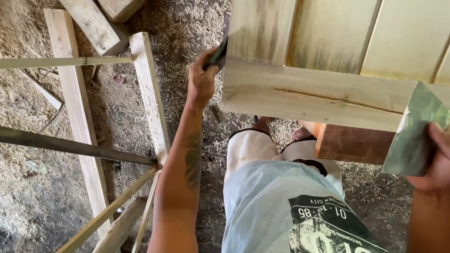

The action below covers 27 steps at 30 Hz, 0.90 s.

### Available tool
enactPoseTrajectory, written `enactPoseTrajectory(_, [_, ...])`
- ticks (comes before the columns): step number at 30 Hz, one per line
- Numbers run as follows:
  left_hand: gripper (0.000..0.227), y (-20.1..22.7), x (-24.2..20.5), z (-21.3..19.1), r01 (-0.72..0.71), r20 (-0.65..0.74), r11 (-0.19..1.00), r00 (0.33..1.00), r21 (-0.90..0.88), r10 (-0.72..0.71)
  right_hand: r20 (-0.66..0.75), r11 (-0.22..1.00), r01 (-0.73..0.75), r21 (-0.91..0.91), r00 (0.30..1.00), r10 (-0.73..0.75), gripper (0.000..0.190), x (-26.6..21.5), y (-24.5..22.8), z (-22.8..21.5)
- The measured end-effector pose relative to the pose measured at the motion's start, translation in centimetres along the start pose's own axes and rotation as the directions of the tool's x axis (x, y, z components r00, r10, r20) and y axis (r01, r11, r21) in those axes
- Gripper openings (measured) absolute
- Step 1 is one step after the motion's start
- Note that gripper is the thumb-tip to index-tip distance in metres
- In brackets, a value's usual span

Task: Sanding a wooden door frame or furniture component with sandpaper and applying filler.

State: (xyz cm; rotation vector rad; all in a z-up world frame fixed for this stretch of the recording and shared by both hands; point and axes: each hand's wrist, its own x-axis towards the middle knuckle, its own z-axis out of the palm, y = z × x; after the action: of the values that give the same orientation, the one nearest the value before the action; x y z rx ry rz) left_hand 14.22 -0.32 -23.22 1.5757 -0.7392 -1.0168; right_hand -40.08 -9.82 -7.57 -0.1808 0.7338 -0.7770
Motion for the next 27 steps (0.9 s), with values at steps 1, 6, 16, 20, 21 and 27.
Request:
enactPoseTrajectory(1, [0.041, 0.2, 0.0, -0.1, -0.082, 0.05, 0.997, 0.995, -0.013, 0.082, -0.023, 1.0, 0.003, 0.004, 1.0, -0.003, 0.027, -0.3, 0.0, 0.0])
enactPoseTrajectory(6, [0.036, 6.4, -6.0, -4.5, 0.152, 0.134, 0.956, 0.973, 0.252, -0.19, -0.114, 0.997, 0.022, -0.075, 0.993, -0.03, 0.025, -0.4, 1.0, -1.9])
enactPoseTrajectory(16, [0.038, 16.2, -13.0, 5.5, -0.175, 0.185, 0.848, 0.978, 0.501, 0.093, -0.138, 0.986, 0.102, -0.13, 0.983, -0.12, 0.025, -1.8, -0.4, 2.4])
enactPoseTrajectory(20, [0.033, 16.5, -12.6, 12.3, -0.437, 0.387, 0.66, 0.892, 0.611, 0.233, -0.116, 0.987, 0.115, -0.109, 0.985, -0.128, 0.026, -2.5, -1.5, 1.2])
enactPoseTrajectory(21, [0.034, 16.8, -12.2, 13.9, -0.476, 0.446, 0.61, 0.869, 0.633, 0.214, -0.086, 0.991, 0.099, -0.096, 0.99, -0.107, 0.025, -2.5, -1.7, 0.6])
enactPoseTrajectory(27, [0.041, 15.1, -9.9, 21.8, -0.6, 0.604, 0.41, 0.785, 0.687, 0.138, -0.082, 0.992, 0.078, -0.103, 0.993, -0.087, 0.027, -3.5, -3.0, -1.8])
